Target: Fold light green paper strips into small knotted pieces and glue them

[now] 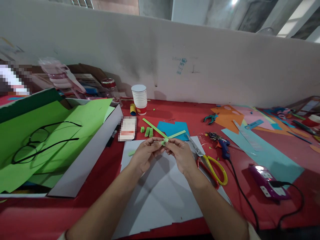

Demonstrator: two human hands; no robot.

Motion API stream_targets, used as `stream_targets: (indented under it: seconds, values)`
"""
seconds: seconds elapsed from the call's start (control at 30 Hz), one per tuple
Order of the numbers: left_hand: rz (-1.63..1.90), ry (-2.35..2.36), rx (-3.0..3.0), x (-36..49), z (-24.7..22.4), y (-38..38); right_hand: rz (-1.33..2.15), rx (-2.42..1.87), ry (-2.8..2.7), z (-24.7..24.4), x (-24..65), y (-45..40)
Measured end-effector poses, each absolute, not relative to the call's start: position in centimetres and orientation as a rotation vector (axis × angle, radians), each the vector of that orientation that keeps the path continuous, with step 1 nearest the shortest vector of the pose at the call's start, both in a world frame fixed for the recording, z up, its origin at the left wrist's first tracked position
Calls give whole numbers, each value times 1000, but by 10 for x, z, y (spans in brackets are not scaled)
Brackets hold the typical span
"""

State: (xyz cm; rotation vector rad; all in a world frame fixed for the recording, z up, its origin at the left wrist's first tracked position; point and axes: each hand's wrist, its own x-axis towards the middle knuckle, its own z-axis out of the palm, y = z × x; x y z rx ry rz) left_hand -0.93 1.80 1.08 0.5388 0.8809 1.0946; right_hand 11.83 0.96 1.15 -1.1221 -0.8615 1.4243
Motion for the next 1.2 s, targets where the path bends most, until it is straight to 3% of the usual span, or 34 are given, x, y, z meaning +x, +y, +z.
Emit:
stream_targets:
  seconds: [0.97,1.2]
  values:
    - [1174,855,691,-13,7,21,1476,-1006,-933,9,123,12]
    - [1236,899,663,-7,14,15,1233,-1078,-986,5,116,11]
